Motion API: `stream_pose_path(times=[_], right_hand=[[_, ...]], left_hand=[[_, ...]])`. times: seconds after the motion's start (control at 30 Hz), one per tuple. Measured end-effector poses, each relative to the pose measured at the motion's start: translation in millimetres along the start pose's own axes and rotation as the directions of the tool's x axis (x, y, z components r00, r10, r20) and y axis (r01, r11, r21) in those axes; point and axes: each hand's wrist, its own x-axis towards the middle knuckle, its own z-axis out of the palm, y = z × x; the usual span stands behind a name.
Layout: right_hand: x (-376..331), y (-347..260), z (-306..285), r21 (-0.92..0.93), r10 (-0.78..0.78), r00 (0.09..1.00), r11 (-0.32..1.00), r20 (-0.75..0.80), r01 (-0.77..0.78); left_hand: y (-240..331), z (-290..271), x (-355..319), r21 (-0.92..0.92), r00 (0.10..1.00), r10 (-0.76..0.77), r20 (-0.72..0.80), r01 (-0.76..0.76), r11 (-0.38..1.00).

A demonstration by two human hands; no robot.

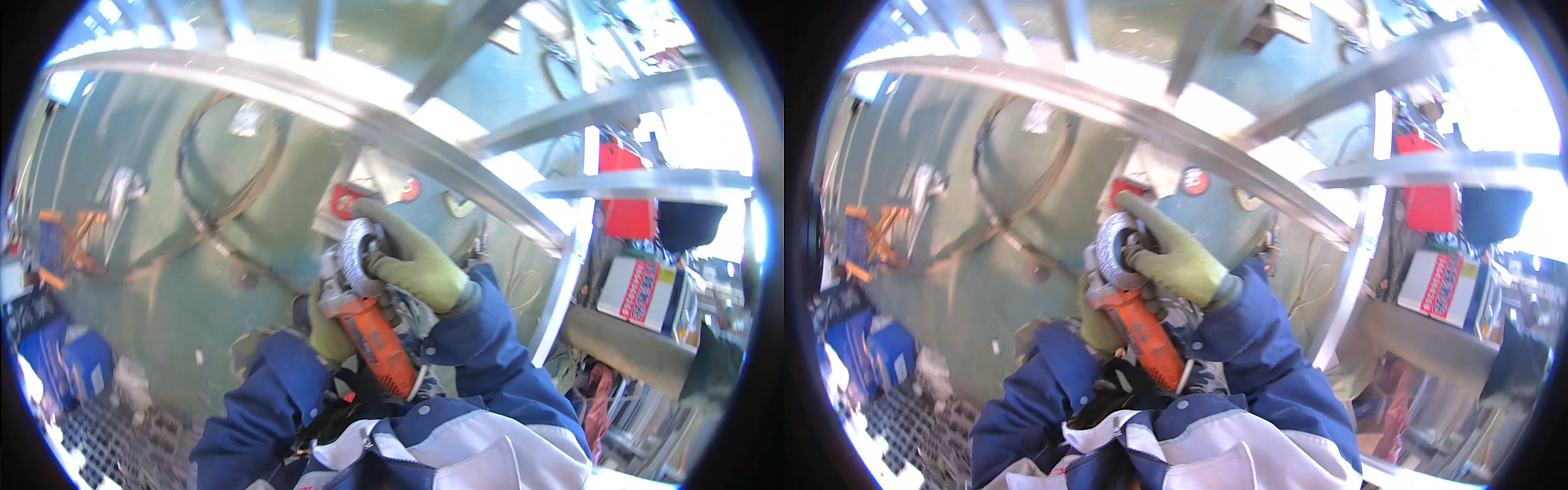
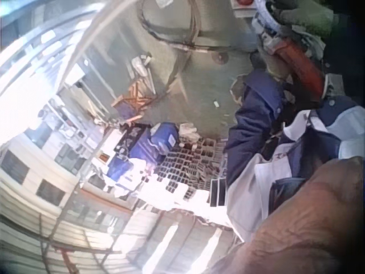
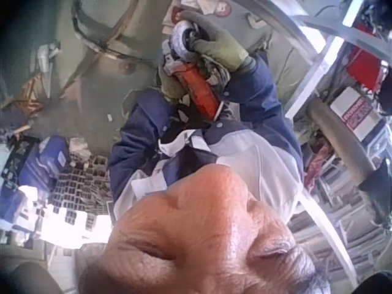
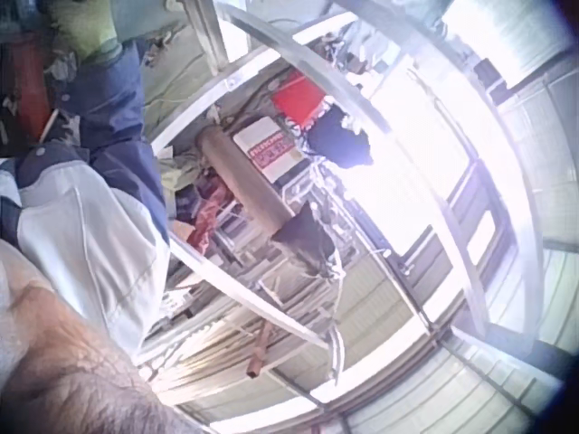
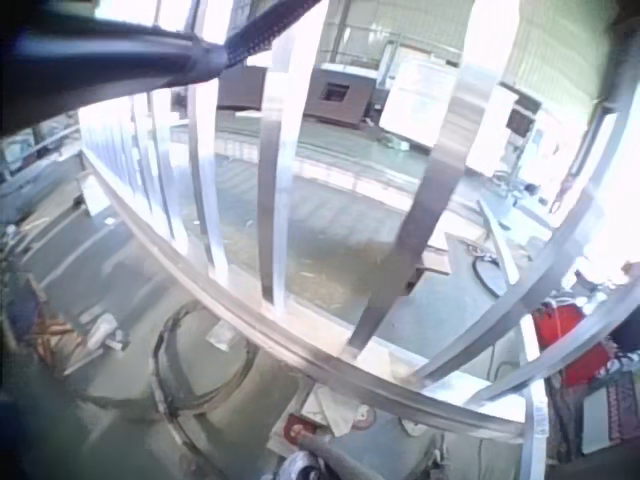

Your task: The person assembles a metal frame by drilling holes into metal bars and then grinding the edges smooth. They repeatedly reposition the bars and use a power drill and angle grinder to complete the assembly.

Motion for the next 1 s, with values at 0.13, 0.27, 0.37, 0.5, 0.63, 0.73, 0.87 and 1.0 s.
stream_pose_path(times=[0.13, 0.27, 0.37, 0.5, 0.63, 0.73, 0.87, 1.0], right_hand=[[6.8, 19.2, -8.7, 0.306, -0.041, 0.998, 0.952, 0.057, 0.022], [-0.6, 34.8, -22.0, 0.464, -0.16, 0.987, 0.876, 0.019, 0.133], [-5.4, 32.1, -7.3, 0.235, -0.101, 0.992, 0.965, -0.074, 0.116], [-3.9, 60.0, -3.5, 0.179, -0.243, 0.953, 0.945, -0.179, 0.275], [-6.9, 90.5, -16.0, 0.523, -0.133, 0.956, 0.813, -0.26, 0.255], [3.0, 153.2, -55.2, 0.645, -0.131, 0.88, 0.633, -0.457, 0.428], [45.3, 293.6, -130.7, 0.207, 0.151, 0.728, 0.978, -0.668, -0.013], [95.3, 386.4, -169.3, -0.286, 0.045, 0.759, 0.911, -0.649, -0.298]], left_hand=[[-4.0, -1.5, 0.5, 0.117, 1.0, 0.016, -0.002, -0.015, 0.993], [-15.4, 18.3, 9.0, 0.274, 0.982, 0.097, -0.163, -0.05, 0.961], [-15.9, 1.0, 6.5, 0.392, 0.968, 0.157, -0.198, -0.068, 0.917], [-21.0, -4.9, -1.5, 0.367, 0.959, 0.147, -0.241, -0.05, 0.929], [-23.5, -19.8, -6.9, 0.341, 0.96, 0.111, -0.258, -0.017, 0.94], [-28.9, -26.6, -11.2, 0.342, 0.951, 0.108, -0.289, -0.003, 0.94], [-31.8, -33.2, -19.5, 0.288, 0.952, 0.097, -0.292, -0.009, 0.957], [-38.7, -25.3, -30.9, 0.311, 0.955, 0.086, -0.283, 0.007, 0.95]])
